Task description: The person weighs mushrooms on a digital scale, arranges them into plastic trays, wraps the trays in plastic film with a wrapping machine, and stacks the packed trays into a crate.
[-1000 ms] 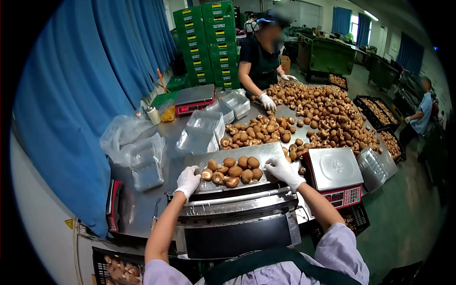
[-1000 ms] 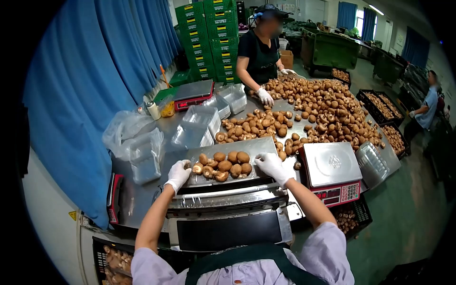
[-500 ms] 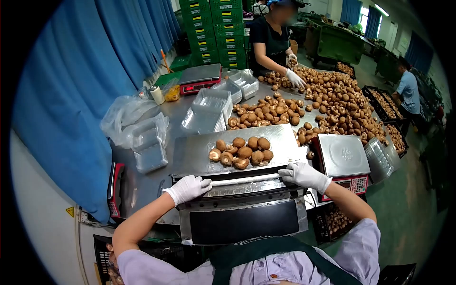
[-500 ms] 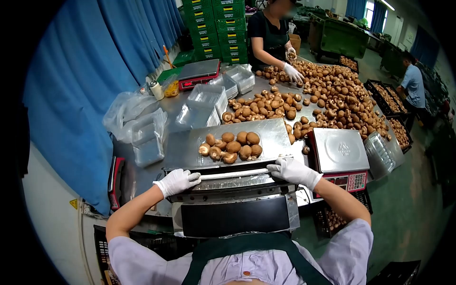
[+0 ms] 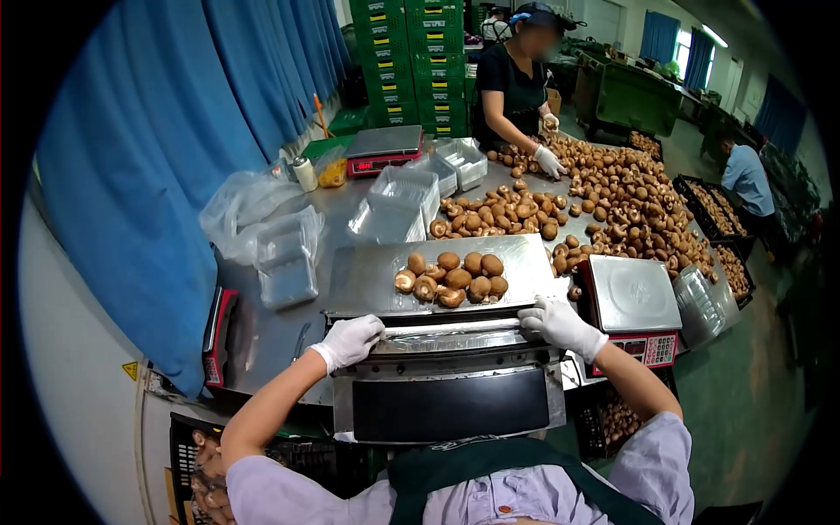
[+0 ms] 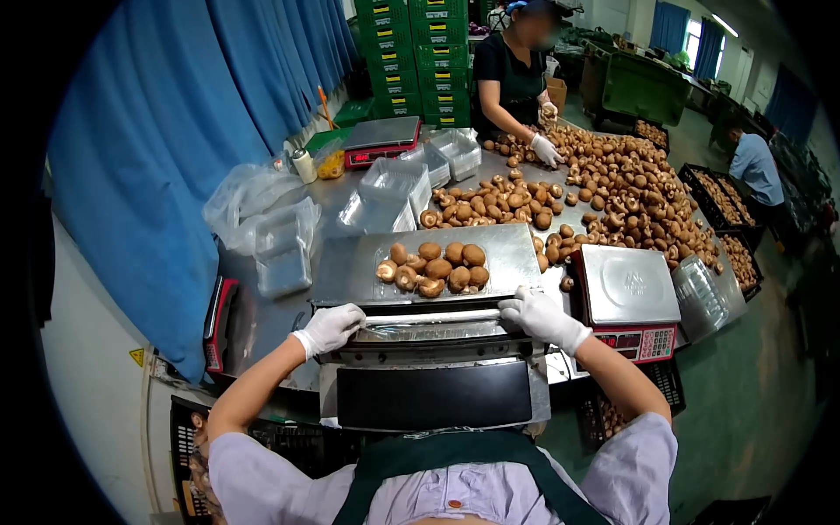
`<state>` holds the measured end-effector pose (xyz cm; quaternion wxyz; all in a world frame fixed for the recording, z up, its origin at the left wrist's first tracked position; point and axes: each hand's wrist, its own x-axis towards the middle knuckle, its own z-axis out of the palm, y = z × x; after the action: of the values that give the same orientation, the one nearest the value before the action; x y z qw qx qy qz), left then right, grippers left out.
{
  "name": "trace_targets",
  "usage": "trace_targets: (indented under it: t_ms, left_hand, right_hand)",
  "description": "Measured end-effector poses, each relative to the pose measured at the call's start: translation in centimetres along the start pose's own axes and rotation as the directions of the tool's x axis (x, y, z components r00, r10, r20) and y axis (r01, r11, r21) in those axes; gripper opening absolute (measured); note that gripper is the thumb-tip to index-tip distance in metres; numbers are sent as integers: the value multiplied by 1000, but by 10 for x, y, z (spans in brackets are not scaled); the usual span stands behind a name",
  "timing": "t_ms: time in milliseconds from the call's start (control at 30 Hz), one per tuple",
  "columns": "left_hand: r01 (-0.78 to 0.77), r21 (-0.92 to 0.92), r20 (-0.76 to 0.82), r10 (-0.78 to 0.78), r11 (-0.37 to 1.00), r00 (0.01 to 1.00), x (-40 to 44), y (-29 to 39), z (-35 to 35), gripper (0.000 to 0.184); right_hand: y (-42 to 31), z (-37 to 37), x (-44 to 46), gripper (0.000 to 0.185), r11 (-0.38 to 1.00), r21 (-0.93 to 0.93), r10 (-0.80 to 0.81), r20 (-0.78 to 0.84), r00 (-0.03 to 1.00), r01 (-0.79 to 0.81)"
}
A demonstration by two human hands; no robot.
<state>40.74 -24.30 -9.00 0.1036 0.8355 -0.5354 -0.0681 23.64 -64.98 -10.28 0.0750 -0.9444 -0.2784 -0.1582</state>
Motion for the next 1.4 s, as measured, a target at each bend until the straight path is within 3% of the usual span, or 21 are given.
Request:
trace_targets:
  t_ms: [67,133,200,267,333,400,500,567,667,733,800,900,967,1000,1100,1167,1200,1233,1333,1367,1400]
  left_hand:
    - [129,-406,-36,-157,905,987,-10,4,-1,7]
    - [300,-758,194,-238,579,952,-31,30,-29,7]
    - [382,-805,310,-229,453,923,-52,43,-63,9]
    - [181,-900,125,-163,396,979,-64,50,-102,9]
    - [-122,-835,-226,-132,537,965,-61,45,-150,6]
    - [-279,-836,-416,-212,473,884,-40,38,-173,7]
    - [-333,-798,-558,-408,501,723,48,12,-155,16]
    - [-255,-643,-656,-348,722,669,104,-27,-104,36]
    - [144,-48,-495,-148,988,856,141,-79,-40,55]
    - [183,61,-354,-150,981,923,141,-95,-7,49]
    - [177,-9,-312,-171,984,935,134,-98,6,36]
    - [170,-128,-303,-202,977,931,114,-88,10,35]
    - [270,-695,-16,-390,667,921,104,-72,-14,40]
    - [482,-605,180,-481,634,858,106,-80,-12,49]
    - [564,-659,252,-560,498,789,101,-73,-4,51]
    - [526,-850,442,-578,-25,686,96,-38,-27,39]
    - [522,-852,438,-581,-26,686,94,-36,-29,39]
    - [457,-884,312,-604,97,733,91,-34,-30,36]
    - [494,-777,148,-651,389,745,90,-45,-20,30]
    - [581,-717,207,-679,385,705,92,-30,-28,31]
    - [662,-648,262,-706,377,658,94,-13,-34,33]
  right_hand:
    - [-26,-15,-15,13,938,103,325,78,942,-332]
    - [-40,-27,-39,11,845,265,457,93,885,-464]
    - [-65,-82,-38,10,647,479,569,217,793,-594]
    - [-81,-139,-23,5,493,651,625,198,755,-578]
    - [-73,-163,-15,9,449,853,606,-70,793,-268]
    - [-41,-159,15,14,552,832,570,-423,705,52]
    - [0,-137,105,9,567,817,780,-493,384,-102]
    - [77,-63,123,14,781,594,596,-616,515,-194]
    - [120,30,117,48,879,218,476,-364,801,-424]
    - [114,61,104,44,858,142,510,-114,853,-494]
    - [92,50,91,32,855,184,504,-77,860,-485]
    - [88,65,72,30,602,689,639,-111,761,-404]
    - [74,44,75,42,430,719,737,69,672,-546]
    - [80,46,70,44,312,703,772,205,602,-640]
    - [74,39,74,49,23,667,777,457,434,-745]
    - [78,54,71,47,95,665,826,363,432,-740]
    - [81,62,68,45,161,652,863,271,427,-741]
    - [62,43,74,40,492,475,844,-54,533,-730]
    - [43,21,74,38,555,245,824,-28,566,-795]
    - [51,28,72,40,542,328,760,202,618,-773]
    - [52,37,68,39,627,276,716,165,678,-729]
